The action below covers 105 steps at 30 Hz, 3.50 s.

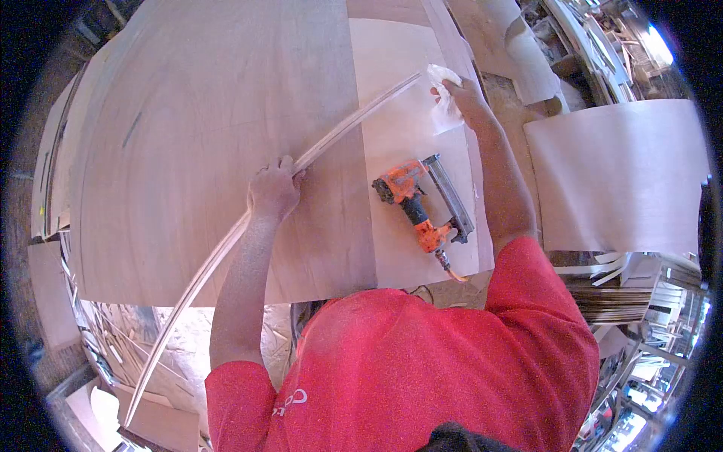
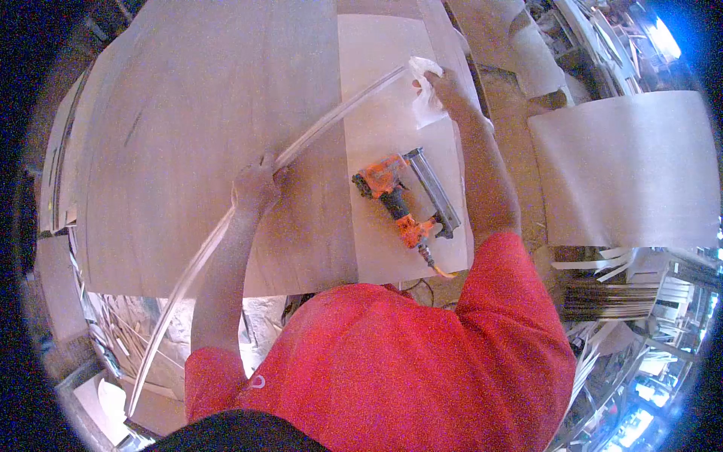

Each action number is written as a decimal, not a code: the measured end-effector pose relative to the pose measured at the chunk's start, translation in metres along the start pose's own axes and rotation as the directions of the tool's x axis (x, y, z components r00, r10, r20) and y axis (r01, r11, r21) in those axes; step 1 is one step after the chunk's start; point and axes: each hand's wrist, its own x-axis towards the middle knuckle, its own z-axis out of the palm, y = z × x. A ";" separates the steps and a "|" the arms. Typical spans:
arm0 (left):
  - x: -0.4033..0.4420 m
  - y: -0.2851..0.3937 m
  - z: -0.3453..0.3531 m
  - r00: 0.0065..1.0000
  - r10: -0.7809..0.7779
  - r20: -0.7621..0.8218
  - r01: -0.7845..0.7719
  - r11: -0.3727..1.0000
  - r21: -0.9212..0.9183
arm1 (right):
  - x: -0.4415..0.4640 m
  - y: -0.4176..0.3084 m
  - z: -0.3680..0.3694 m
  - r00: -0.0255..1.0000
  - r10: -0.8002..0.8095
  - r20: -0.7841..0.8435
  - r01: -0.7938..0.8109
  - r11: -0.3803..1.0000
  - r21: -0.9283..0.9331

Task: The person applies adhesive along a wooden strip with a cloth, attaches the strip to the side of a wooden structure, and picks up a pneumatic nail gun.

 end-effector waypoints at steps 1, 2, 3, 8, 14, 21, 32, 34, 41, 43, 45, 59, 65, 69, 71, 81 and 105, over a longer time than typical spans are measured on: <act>0.001 -0.001 0.000 1.000 0.012 0.001 -0.012 1.000 0.005 | 0.002 0.001 -0.003 1.000 -0.021 -0.020 0.020 0.999 -0.034; 0.001 -0.002 0.000 1.000 0.025 0.004 -0.025 1.000 0.009 | 0.002 0.003 -0.005 1.000 -0.018 -0.026 0.017 0.999 -0.034; 0.002 -0.002 -0.001 1.000 0.029 0.005 -0.029 1.000 0.007 | 0.002 0.002 -0.007 0.999 -0.028 -0.029 0.028 0.999 -0.017; -0.002 -0.001 -0.003 1.000 0.001 0.010 -0.001 1.000 -0.029 | 0.009 0.005 -0.013 0.999 0.040 0.005 -0.040 0.988 0.147; -0.001 -0.004 -0.001 1.000 0.019 0.003 -0.019 0.999 -0.051 | 0.017 0.000 -0.002 0.974 0.205 -0.093 -0.198 0.977 0.074; -0.003 -0.005 -0.005 1.000 0.004 -0.010 -0.005 0.997 -0.075 | 0.030 -0.007 -0.004 0.978 0.163 0.128 -0.164 0.987 -0.004; -0.002 -0.006 0.000 1.000 0.002 0.008 -0.001 0.993 -0.119 | 0.039 -0.013 0.006 0.978 0.207 0.025 -0.204 0.976 -0.073; -0.002 -0.007 0.003 1.000 0.008 -0.018 -0.010 0.993 -0.118 | 0.042 -0.011 0.001 0.981 0.181 0.067 -0.174 0.979 -0.103; -0.001 -0.012 0.015 0.991 0.050 -0.122 -0.060 0.995 -0.085 | 0.049 -0.013 0.006 0.987 0.154 0.050 -0.148 0.982 -0.117; 0.000 -0.013 0.015 0.992 0.045 -0.121 -0.056 0.994 -0.089 | 0.057 -0.011 0.002 0.980 0.190 0.067 -0.178 0.972 -0.157; -0.001 -0.012 0.015 0.992 0.041 -0.122 -0.053 0.994 -0.094 | 0.057 -0.010 0.000 0.982 0.170 0.086 -0.154 0.974 -0.163; 0.000 -0.011 0.009 0.995 0.031 -0.090 -0.037 0.997 -0.069 | 0.063 -0.010 -0.004 0.983 0.111 0.145 -0.076 0.970 -0.229; 0.001 -0.011 0.004 0.999 0.025 -0.030 -0.027 0.997 -0.067 | 0.054 -0.032 0.009 0.929 0.358 0.099 -0.347 0.932 -0.108; 0.002 -0.010 0.002 1.000 0.022 -0.005 -0.023 0.999 -0.036 | 0.054 -0.020 0.002 0.986 0.163 0.032 -0.147 0.949 -0.279; 0.000 -0.008 -0.001 1.000 0.007 -0.010 -0.008 0.998 -0.066 | 0.052 -0.019 0.001 0.991 0.133 0.022 -0.120 0.944 -0.306; 0.001 -0.012 0.008 0.995 0.041 -0.086 -0.048 0.996 -0.082 | 0.051 -0.037 0.017 0.978 -0.204 0.040 0.120 0.393 -0.912; -0.001 -0.011 0.008 0.994 0.042 -0.099 -0.050 0.996 -0.075 | 0.069 -0.042 0.031 0.833 -0.220 0.507 0.368 -0.464 -0.806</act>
